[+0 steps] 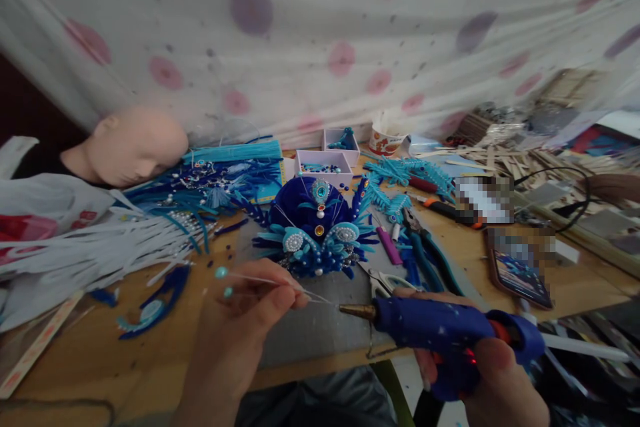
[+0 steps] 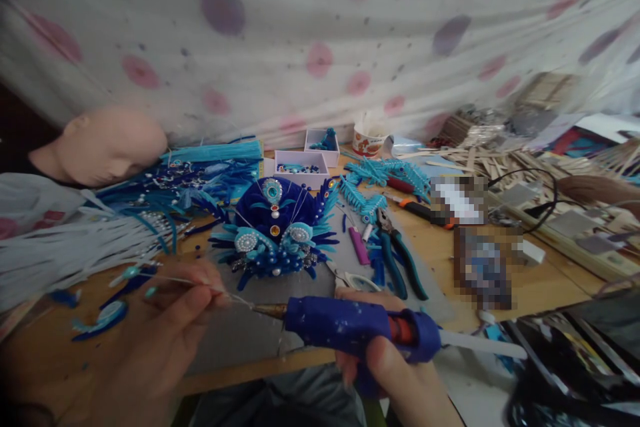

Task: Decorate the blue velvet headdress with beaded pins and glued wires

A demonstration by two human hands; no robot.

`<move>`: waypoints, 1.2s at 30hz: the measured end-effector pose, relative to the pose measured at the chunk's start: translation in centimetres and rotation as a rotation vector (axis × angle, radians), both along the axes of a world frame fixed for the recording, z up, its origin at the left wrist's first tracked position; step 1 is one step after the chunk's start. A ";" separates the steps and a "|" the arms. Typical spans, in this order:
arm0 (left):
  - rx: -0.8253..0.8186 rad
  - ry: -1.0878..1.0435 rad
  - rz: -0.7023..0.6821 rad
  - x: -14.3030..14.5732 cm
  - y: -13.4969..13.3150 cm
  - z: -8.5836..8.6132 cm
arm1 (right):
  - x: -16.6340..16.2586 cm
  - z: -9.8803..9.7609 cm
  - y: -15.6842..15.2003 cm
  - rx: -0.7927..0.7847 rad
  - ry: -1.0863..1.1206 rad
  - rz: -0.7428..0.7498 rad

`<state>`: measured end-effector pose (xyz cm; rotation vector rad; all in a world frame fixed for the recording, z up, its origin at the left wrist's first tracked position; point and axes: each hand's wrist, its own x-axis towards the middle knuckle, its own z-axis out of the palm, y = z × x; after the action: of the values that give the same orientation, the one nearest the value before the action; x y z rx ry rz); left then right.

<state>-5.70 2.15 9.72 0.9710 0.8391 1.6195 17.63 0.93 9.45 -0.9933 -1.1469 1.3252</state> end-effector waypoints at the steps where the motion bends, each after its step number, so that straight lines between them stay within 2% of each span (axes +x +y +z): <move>1: -0.005 0.003 0.016 0.1 0.0 0.0 | 0.2 -0.2 -0.1 0.008 -0.018 -0.009; 5: -0.025 0.027 0.111 0.1 0.3 -0.2 | 0.8 -0.6 -0.1 0.116 -0.166 -0.021; 10: 0.030 0.047 0.182 0.0 0.6 -0.2 | 0.2 0.3 1.1 0.191 -0.233 0.040; 13: 0.050 0.047 0.207 0.2 0.8 0.3 | -0.6 0.7 1.6 0.128 -0.194 0.045; 17: 0.061 0.008 0.306 0.8 1.4 1.3 | -1.7 0.1 1.7 -0.116 0.023 0.129; 21: 0.060 0.015 0.270 1.3 1.9 2.0 | -2.4 -1.1 2.1 -0.262 0.119 0.143; 23: 0.051 0.024 0.276 1.5 2.0 2.1 | -2.6 -1.3 2.4 -0.265 0.094 0.160; 26: 0.033 0.019 0.287 1.6 1.9 1.9 | -3.1 -1.2 2.8 -0.180 0.096 0.228; 30: 0.021 0.010 0.280 1.7 1.9 1.7 | -3.7 -0.8 3.0 -0.138 0.125 0.119; 34: 0.017 0.000 0.273 1.4 1.8 1.8 | -3.2 -0.5 3.2 -0.131 0.089 0.247; 36: 0.014 0.010 0.264 1.3 1.8 1.8 | -2.9 -0.3 3.2 -0.138 0.087 0.252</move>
<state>-4.42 3.93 11.53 0.9072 0.9966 1.8470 14.68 4.09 9.13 -0.9012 -1.1542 1.6517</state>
